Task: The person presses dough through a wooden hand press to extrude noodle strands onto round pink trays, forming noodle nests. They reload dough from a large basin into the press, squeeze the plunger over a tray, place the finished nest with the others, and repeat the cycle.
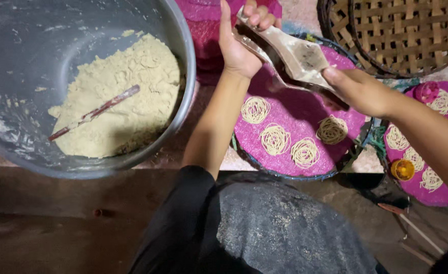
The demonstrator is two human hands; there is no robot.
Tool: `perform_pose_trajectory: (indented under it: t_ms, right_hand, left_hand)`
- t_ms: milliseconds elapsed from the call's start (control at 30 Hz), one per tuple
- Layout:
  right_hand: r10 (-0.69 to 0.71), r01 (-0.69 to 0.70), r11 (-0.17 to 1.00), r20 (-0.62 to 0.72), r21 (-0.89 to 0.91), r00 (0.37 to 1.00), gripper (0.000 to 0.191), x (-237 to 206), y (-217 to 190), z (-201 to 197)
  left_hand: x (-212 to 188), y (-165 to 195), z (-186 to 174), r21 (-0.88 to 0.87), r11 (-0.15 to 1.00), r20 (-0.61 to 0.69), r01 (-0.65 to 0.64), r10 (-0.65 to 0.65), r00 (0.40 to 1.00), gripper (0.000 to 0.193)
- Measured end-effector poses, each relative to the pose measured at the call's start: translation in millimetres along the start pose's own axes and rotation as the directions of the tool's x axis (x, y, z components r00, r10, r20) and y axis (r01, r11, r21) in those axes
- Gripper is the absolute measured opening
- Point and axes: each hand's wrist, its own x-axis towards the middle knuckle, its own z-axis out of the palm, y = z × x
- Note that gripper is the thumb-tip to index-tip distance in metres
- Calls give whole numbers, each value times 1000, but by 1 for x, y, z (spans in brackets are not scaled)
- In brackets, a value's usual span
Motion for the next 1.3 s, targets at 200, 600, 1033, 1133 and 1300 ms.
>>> perform_pose_trajectory:
  t_ms: [200,600,1033,1133,1300]
  right_hand:
    - [-104,99,994,-108,-48,989,71,16,-23,23]
    - [-116,92,986,-174,-138,978,71,19,-32,7]
    - [-48,3,985,-250,-175,967,72,20,-24,-14]
    - [-81,57,992,-208,-116,975,71,22,-19,-11]
    - [-107,95,993,-195,-70,975,66,23,-10,-11]
  left_hand:
    - [11,17,-33,-36,999,63,14,-11,998,47]
    - [33,13,-31,33,999,-36,-29,30,999,48]
    - [43,-7,-20,-4,998,-106,-60,59,993,46]
    - [37,0,-23,150,972,-382,180,-111,918,53]
    - [12,-9,-55,460,408,-781,789,-236,578,44]
